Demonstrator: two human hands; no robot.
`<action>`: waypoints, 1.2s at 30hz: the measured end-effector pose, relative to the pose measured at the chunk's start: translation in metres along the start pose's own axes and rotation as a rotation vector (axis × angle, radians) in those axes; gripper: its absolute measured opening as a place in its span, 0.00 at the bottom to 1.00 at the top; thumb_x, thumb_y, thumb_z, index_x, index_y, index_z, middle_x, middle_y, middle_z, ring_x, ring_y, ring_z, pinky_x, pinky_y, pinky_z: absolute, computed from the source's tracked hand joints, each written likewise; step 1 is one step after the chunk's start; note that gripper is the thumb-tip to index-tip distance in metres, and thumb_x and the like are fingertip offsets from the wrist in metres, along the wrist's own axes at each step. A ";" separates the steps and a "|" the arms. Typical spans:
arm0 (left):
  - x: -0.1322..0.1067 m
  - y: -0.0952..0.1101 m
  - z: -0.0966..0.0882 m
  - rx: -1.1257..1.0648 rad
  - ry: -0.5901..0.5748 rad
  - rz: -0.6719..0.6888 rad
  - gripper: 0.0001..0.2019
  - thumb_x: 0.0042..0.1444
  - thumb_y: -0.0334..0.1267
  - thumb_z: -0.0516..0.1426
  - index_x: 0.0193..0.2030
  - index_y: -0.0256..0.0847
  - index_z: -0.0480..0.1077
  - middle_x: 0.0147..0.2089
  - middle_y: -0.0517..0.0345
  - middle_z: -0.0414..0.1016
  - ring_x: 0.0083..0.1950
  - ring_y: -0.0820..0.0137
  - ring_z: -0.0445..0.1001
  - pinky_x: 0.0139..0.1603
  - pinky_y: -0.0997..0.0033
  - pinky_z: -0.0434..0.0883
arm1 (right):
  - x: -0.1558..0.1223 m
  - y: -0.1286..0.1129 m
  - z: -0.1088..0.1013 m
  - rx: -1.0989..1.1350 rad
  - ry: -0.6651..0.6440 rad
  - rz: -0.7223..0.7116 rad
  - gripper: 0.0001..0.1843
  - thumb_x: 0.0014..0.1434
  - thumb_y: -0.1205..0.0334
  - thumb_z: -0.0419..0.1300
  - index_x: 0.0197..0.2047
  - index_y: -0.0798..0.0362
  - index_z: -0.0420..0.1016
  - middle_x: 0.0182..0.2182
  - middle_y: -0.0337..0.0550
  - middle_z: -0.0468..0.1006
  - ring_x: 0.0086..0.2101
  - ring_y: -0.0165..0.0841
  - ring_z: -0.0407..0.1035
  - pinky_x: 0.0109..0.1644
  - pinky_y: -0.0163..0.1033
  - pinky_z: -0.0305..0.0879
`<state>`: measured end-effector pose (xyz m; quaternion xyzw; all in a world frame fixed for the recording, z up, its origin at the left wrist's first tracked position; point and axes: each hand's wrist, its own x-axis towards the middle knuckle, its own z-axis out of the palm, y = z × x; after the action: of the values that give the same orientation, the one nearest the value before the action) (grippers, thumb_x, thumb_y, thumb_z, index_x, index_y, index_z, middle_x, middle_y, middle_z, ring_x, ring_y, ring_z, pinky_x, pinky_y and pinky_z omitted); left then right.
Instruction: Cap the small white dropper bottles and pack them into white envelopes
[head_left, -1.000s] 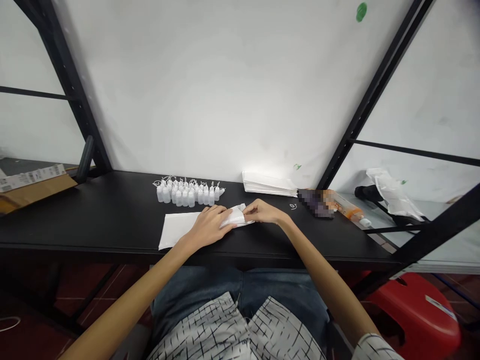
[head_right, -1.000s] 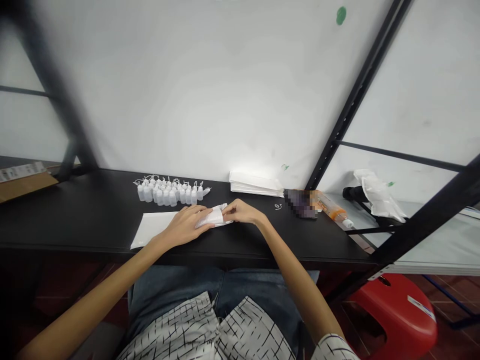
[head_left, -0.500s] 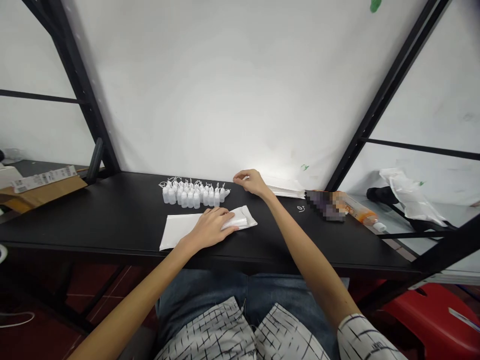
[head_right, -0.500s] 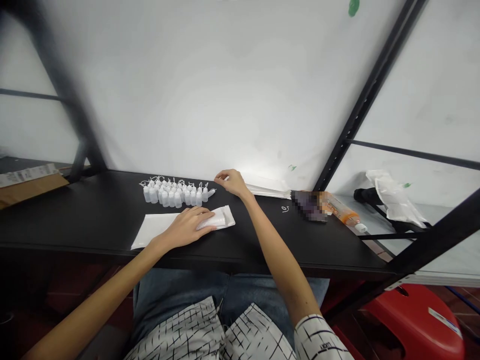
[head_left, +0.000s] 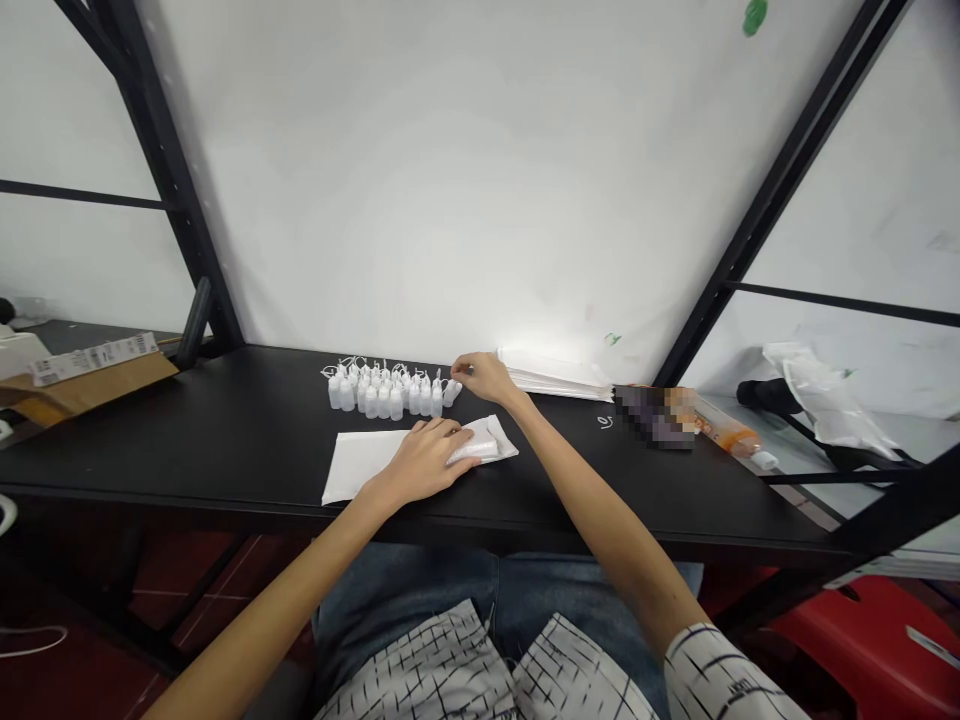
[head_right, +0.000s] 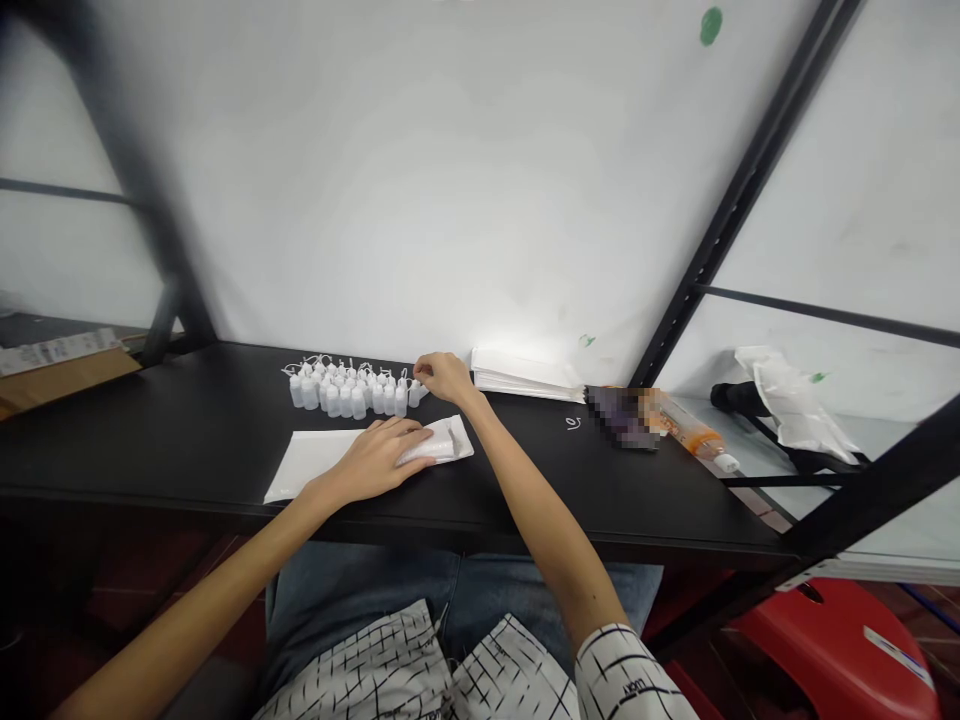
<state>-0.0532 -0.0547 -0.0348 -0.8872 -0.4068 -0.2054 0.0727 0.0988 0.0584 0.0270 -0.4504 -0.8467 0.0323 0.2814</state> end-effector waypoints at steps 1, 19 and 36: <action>0.000 0.000 0.000 0.002 -0.002 0.000 0.20 0.67 0.50 0.48 0.55 0.40 0.71 0.54 0.47 0.74 0.54 0.58 0.71 0.53 0.57 0.65 | -0.001 0.002 -0.002 0.009 0.014 0.007 0.08 0.58 0.67 0.58 0.36 0.52 0.80 0.35 0.40 0.81 0.35 0.33 0.71 0.38 0.35 0.60; -0.001 -0.005 0.001 -0.015 0.049 -0.012 0.21 0.66 0.52 0.48 0.54 0.42 0.73 0.53 0.49 0.76 0.52 0.59 0.73 0.51 0.58 0.68 | -0.092 0.057 -0.045 0.830 -0.155 0.319 0.12 0.45 0.59 0.69 0.30 0.59 0.77 0.27 0.47 0.80 0.20 0.28 0.72 0.17 0.28 0.54; 0.000 -0.006 -0.002 -0.021 0.047 -0.067 0.22 0.65 0.51 0.49 0.56 0.42 0.73 0.53 0.48 0.76 0.52 0.57 0.73 0.50 0.57 0.69 | -0.092 0.023 -0.022 0.796 -0.466 0.136 0.06 0.40 0.65 0.69 0.25 0.57 0.82 0.20 0.38 0.74 0.22 0.24 0.61 0.25 0.31 0.56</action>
<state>-0.0582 -0.0507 -0.0335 -0.8686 -0.4323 -0.2330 0.0661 0.1669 -0.0048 -0.0029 -0.3426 -0.7776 0.4735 0.2318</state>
